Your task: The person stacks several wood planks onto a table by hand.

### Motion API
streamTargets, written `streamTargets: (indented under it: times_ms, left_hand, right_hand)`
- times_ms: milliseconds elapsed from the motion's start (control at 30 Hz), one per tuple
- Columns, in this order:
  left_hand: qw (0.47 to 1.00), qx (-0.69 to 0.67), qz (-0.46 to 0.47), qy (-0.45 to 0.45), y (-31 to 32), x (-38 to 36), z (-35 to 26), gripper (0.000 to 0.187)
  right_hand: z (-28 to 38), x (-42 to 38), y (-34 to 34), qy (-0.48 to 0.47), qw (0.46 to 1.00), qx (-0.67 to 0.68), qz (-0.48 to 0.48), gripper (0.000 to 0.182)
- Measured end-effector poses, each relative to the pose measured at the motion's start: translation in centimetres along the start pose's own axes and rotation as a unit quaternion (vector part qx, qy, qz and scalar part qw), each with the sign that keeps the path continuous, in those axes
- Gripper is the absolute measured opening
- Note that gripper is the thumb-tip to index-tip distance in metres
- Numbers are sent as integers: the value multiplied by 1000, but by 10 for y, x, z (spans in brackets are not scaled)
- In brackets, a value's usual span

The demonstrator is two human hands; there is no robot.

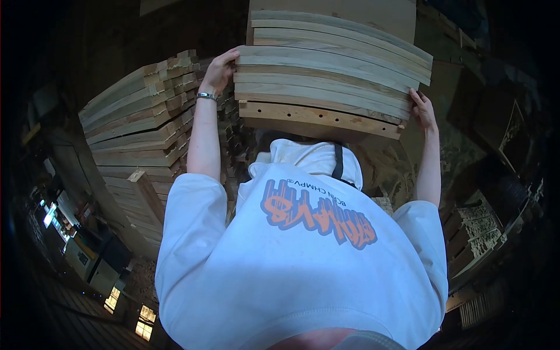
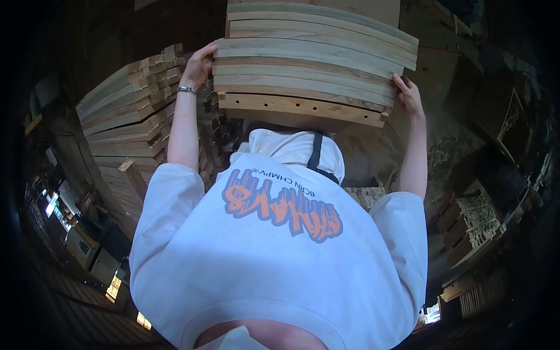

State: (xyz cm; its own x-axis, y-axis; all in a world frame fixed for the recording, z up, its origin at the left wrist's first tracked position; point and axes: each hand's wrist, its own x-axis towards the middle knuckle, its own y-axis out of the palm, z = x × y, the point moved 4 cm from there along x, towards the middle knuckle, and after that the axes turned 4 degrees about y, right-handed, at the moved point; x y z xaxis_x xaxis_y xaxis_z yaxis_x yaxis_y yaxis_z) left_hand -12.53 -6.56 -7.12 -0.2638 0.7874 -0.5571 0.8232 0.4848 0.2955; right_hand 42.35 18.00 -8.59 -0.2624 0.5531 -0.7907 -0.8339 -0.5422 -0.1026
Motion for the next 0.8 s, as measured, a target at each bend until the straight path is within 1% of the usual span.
streamTargets:
  times_ms: [33,67,100,133,167,233,267,300,333,367,400,533,600,633,700,733,800]
  left_hand:
    - [1000,1,2,1,-1,2,1,49]
    - [1000,4,-1,-10,-2,3,2,49]
    - [1000,7,-5,-20,-3,5,3,50]
    - [1000,8,-4,-18,-3,5,0,50]
    - [1000,0,-10,-23,-3,5,-3,48]
    - [1000,-8,-13,-26,2,7,-7,47]
    - [998,29,-56,1,2,8,-11,45]
    - [992,67,-100,27,2,8,-16,44]
    - [992,68,-100,28,3,9,-17,44]
    - [987,115,-115,14,1,10,-19,43]
    - [978,162,-130,-1,-1,10,-19,42]
    - [977,171,-126,1,-7,10,-14,43]
    - [984,136,-115,6,-7,10,-13,39]
    - [984,136,-115,7,-9,12,-11,39]
    - [993,41,-107,35,-11,15,-6,34]
    - [993,42,-108,35,-10,14,-7,34]
    - [995,25,-95,36,-5,15,-11,33]
  right_hand:
    - [5,-3,3,3,1000,-5,26,36]
    - [10,-4,5,1,1000,-4,24,36]
    - [16,-4,10,-11,993,111,31,37]
    - [21,-4,13,-24,974,224,40,38]
    - [23,1,6,-27,973,224,40,38]
    - [35,14,-19,-97,947,307,-19,37]
    - [36,20,-21,-100,972,213,-24,33]
    - [33,23,-25,-100,972,213,-24,33]
    - [33,27,-24,-87,984,155,-8,33]
    - [37,30,-20,-74,993,95,8,32]
    - [35,39,-23,-57,996,63,9,33]
    - [28,59,-20,-44,996,74,14,34]
    - [35,49,-6,-56,988,137,35,37]
    - [37,48,-6,-57,988,137,35,37]
    - [37,44,-4,-50,992,111,26,42]
    - [39,43,-4,-50,992,111,27,42]
    - [40,42,-7,-22,998,62,17,46]
